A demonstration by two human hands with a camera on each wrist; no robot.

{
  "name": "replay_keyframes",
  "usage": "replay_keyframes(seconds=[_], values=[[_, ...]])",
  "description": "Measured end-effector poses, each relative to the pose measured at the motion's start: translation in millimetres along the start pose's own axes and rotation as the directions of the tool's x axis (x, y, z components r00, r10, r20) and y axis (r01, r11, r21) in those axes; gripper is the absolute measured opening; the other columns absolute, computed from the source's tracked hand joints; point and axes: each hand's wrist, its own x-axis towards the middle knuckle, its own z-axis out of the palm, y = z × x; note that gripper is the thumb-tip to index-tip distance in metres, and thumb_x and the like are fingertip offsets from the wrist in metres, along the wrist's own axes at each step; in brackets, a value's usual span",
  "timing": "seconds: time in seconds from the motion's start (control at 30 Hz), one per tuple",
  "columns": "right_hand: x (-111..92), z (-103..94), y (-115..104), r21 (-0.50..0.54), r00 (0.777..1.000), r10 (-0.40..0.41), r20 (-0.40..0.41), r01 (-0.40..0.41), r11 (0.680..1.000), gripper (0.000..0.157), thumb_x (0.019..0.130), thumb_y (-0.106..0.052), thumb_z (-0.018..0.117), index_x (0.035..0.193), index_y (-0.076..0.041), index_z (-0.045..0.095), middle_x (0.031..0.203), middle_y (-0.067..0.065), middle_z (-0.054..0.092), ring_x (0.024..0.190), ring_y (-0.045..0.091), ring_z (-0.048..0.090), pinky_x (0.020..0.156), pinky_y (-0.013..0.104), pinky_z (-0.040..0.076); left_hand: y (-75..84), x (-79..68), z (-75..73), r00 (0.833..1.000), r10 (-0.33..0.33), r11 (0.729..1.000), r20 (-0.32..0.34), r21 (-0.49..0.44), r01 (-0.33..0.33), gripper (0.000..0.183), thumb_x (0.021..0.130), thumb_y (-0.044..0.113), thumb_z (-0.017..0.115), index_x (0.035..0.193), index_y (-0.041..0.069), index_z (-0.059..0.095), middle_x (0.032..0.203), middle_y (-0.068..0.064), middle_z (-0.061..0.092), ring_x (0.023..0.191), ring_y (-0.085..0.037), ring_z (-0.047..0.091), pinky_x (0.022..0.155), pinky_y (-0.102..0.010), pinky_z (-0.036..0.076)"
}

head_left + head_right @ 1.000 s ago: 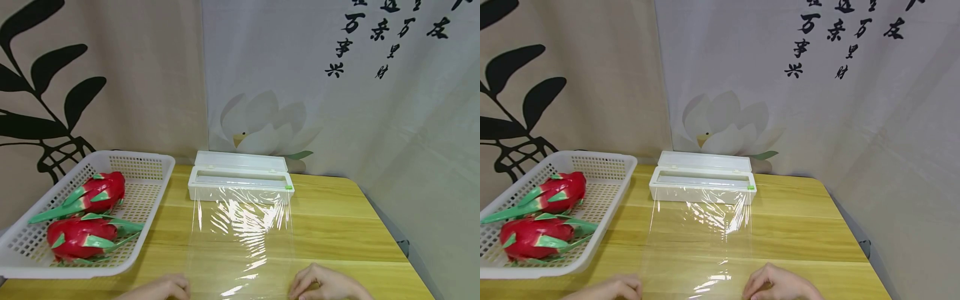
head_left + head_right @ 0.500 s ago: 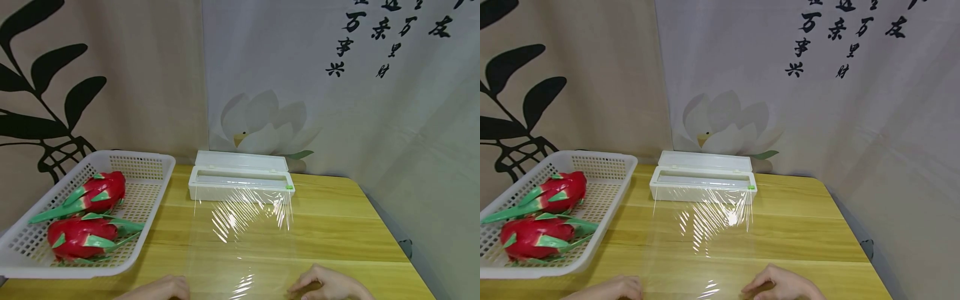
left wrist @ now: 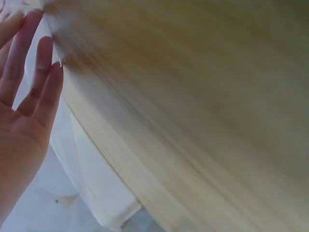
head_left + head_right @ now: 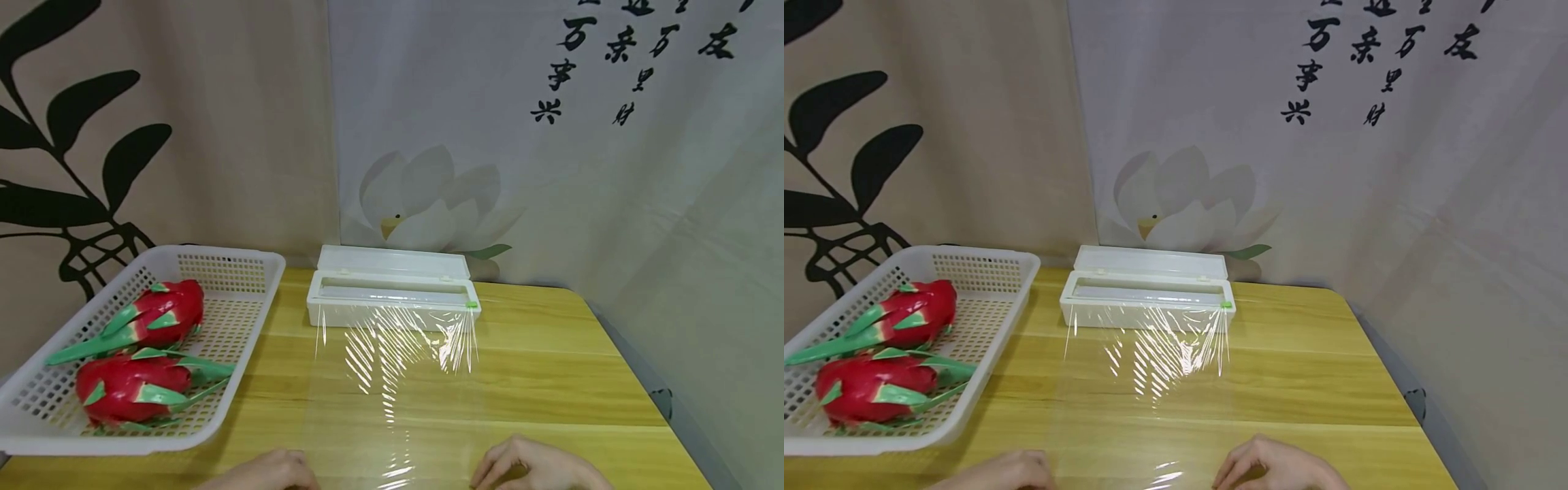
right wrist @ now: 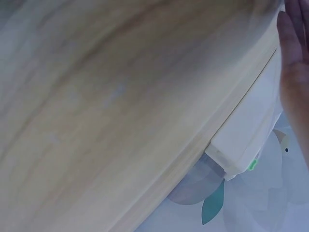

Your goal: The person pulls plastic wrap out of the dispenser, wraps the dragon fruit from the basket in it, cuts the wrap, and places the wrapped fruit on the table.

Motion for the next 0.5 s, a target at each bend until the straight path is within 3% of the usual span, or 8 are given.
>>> replay_keyframes(seconds=[0.1, 0.2, 0.27, 0.5], values=[[-0.3, 0.4, -0.2, -0.005, 1.0, -0.002, 0.0, 0.002, 1.0, 0.025, 0.096, -0.015, 0.055, 0.117, -0.014, 0.069, 0.117, -0.003, 0.066, 0.108, 0.004, 0.059, 0.09, 0.021, 0.05, 5.2, 4.7, 2.6, 0.992, 0.121, 0.98, -0.038, 0.162, -0.114, 0.008, 0.086, 0.025, 0.064, 0.082, 0.022, 0.07, 0.076, 0.019, 0.064, 0.077, 0.014, 0.048, 0.068, 0.004, 0.032], [-1.6, 0.7, -0.8, -0.018, 1.0, 0.01, 0.001, -0.01, 1.0, 0.025, 0.096, -0.015, 0.055, 0.118, -0.017, 0.068, 0.119, -0.004, 0.066, 0.109, 0.004, 0.059, 0.091, 0.021, 0.048, 3.4, 7.5, 5.2, 0.959, 0.278, 0.916, -0.061, 0.316, -0.246, 0.011, 0.086, 0.025, 0.064, 0.076, 0.023, 0.068, 0.07, 0.018, 0.061, 0.072, 0.011, 0.047, 0.071, 0.006, 0.027], [-2.5, 1.1, -0.4, -0.031, 1.0, 0.004, 0.004, -0.004, 0.999, 0.026, 0.096, -0.015, 0.055, 0.119, -0.017, 0.067, 0.12, -0.004, 0.065, 0.11, 0.004, 0.058, 0.092, 0.021, 0.048, 2.2, 8.3, 5.9, 0.942, 0.328, 0.889, -0.07, 0.36, -0.283, 0.012, 0.084, 0.024, 0.066, 0.072, 0.023, 0.067, 0.067, 0.017, 0.06, 0.07, 0.01, 0.047, 0.072, 0.005, 0.028], [-4.0, 1.0, 2.7, -0.025, 0.999, -0.028, 0.028, 0.028, 0.999, 0.03, 0.097, -0.013, 0.053, 0.125, -0.014, 0.063, 0.124, 0.001, 0.064, 0.113, 0.006, 0.058, 0.095, 0.021, 0.047, 3.9, 6.6, 6.8, 0.964, 0.254, 0.926, -0.079, 0.308, -0.218, 0.009, 0.084, 0.024, 0.065, 0.077, 0.022, 0.069, 0.069, 0.016, 0.062, 0.072, 0.011, 0.047, 0.069, 0.007, 0.026]])
